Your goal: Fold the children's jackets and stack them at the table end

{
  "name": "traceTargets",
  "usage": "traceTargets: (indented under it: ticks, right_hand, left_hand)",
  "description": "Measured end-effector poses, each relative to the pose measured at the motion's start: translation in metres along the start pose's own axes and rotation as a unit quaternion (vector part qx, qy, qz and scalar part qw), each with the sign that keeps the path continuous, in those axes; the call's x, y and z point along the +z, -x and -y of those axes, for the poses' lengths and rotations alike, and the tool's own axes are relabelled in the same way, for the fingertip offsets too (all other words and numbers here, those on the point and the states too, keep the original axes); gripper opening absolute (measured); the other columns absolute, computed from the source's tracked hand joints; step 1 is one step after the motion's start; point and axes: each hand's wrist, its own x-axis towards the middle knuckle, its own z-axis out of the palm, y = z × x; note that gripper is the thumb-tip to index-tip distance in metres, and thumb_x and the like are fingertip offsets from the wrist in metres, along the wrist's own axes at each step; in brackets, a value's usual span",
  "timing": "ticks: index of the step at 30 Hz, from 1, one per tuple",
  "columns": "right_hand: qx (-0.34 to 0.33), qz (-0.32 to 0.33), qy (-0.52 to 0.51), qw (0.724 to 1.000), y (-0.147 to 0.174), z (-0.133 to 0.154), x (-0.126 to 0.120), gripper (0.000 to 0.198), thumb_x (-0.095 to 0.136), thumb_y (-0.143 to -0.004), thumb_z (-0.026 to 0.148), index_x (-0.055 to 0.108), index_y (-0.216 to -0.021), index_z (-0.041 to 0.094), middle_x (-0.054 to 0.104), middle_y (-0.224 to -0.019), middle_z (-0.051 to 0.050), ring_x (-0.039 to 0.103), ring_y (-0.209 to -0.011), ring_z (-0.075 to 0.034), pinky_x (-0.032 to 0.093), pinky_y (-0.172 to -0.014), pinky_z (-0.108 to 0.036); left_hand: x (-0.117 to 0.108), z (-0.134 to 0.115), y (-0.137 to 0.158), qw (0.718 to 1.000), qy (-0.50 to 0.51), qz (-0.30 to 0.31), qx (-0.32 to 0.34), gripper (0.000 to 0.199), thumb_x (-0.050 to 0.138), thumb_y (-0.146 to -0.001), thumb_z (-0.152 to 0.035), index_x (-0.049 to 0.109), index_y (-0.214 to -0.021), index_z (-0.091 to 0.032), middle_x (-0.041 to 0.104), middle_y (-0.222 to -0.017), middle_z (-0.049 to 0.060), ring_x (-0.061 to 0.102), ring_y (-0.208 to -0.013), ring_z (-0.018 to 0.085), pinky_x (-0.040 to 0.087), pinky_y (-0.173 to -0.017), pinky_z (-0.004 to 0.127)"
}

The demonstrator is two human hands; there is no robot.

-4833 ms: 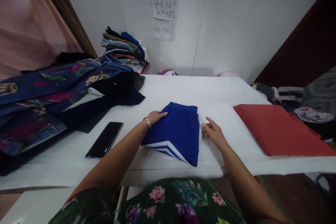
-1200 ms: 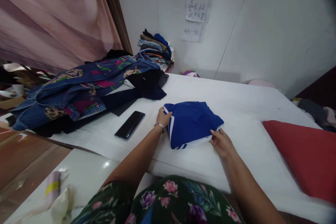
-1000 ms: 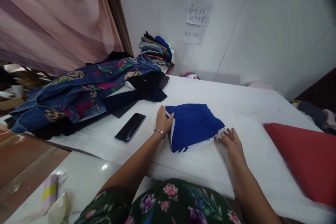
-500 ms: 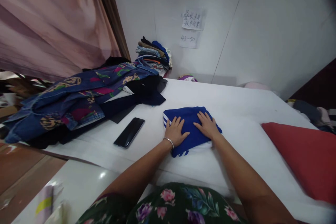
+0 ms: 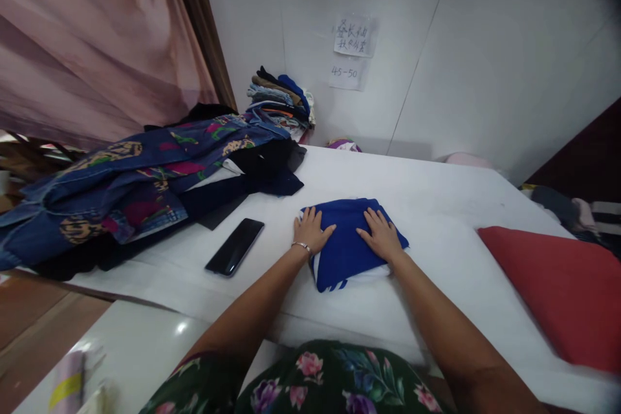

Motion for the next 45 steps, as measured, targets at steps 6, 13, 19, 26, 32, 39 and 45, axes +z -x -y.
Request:
traceTargets:
  ticks: [6, 13, 19, 26, 32, 39, 45]
  right_hand:
    - [-0.007, 0.010, -0.033, 0.999, -0.016, 0.014, -0.019, 0.059, 0.038, -0.091, 0.054, 0.038, -0.142, 0.024, 0.029, -0.153, -0.009, 0.017, -0.143, -0.029, 0.014, -0.111, -0.059]
    - [-0.066, 0.039, 0.022, 0.997, -0.060, 0.023, -0.018, 0.056, 0.034, -0.093, 0.054, 0.042, -0.139, 0.022, 0.040, -0.147, -0.009, 0.025, -0.140, -0.028, 0.017, -0.110, -0.054]
    - [-0.051, 0.028, 0.009, 0.998, -0.067, 0.004, -0.002, 0.048, 0.035, -0.093, 0.054, 0.052, -0.128, 0.025, 0.054, -0.135, -0.009, 0.039, -0.130, -0.026, 0.028, -0.104, -0.048]
    - [-0.039, 0.071, -0.012, 0.997, -0.084, 0.012, -0.016, 0.055, 0.028, -0.094, 0.057, 0.049, -0.134, 0.026, 0.048, -0.142, -0.007, 0.032, -0.136, -0.029, 0.021, -0.108, -0.054]
    - [-0.099, 0.071, 0.070, 0.990, -0.102, 0.021, -0.014, 0.053, 0.032, -0.093, 0.057, 0.058, -0.124, 0.023, 0.058, -0.130, -0.009, 0.041, -0.129, -0.027, 0.017, -0.109, -0.049]
    - [-0.053, 0.029, 0.096, 0.994, -0.098, 0.023, -0.004, 0.061, 0.028, -0.093, 0.059, 0.067, -0.103, 0.013, 0.067, -0.108, -0.019, 0.053, -0.110, -0.031, 0.024, -0.102, -0.047]
    - [-0.030, 0.045, 0.044, 0.998, -0.099, 0.018, -0.018, 0.054, 0.030, -0.094, 0.057, 0.060, -0.122, 0.022, 0.062, -0.126, -0.008, 0.054, -0.117, -0.025, 0.034, -0.100, -0.041]
  left_hand:
    - [0.016, 0.007, 0.001, 0.999, 0.010, 0.031, -0.019, 0.068, 0.033, -0.089, -0.060, 0.040, -0.142, -0.017, 0.028, -0.154, 0.012, 0.016, -0.144, 0.029, 0.016, -0.112, 0.056]
    - [0.015, 0.007, 0.005, 0.999, -0.001, 0.023, -0.025, 0.067, 0.031, -0.090, -0.060, 0.041, -0.141, -0.017, 0.028, -0.154, 0.012, 0.017, -0.144, 0.029, 0.016, -0.112, 0.058]
    - [0.015, 0.009, 0.005, 0.999, 0.008, 0.027, -0.029, 0.066, 0.031, -0.090, -0.059, 0.040, -0.141, -0.019, 0.028, -0.154, 0.011, 0.016, -0.144, 0.028, 0.017, -0.111, 0.059]
    - [0.017, 0.008, 0.005, 0.999, 0.015, 0.012, -0.026, 0.065, 0.032, -0.090, -0.058, 0.043, -0.140, -0.018, 0.029, -0.153, 0.012, 0.017, -0.143, 0.028, 0.017, -0.112, 0.057]
    - [0.017, 0.009, 0.007, 0.999, 0.022, 0.012, -0.027, 0.067, 0.032, -0.089, -0.059, 0.042, -0.140, -0.017, 0.029, -0.153, 0.012, 0.017, -0.144, 0.028, 0.017, -0.111, 0.058]
    - [0.021, 0.012, 0.005, 0.999, 0.027, 0.007, -0.022, 0.066, 0.032, -0.089, -0.060, 0.043, -0.140, -0.019, 0.030, -0.153, 0.011, 0.017, -0.143, 0.029, 0.016, -0.112, 0.057]
    - [0.019, 0.011, 0.005, 0.999, 0.032, 0.007, -0.020, 0.064, 0.033, -0.089, -0.059, 0.044, -0.139, -0.020, 0.031, -0.153, 0.011, 0.018, -0.143, 0.029, 0.017, -0.112, 0.057]
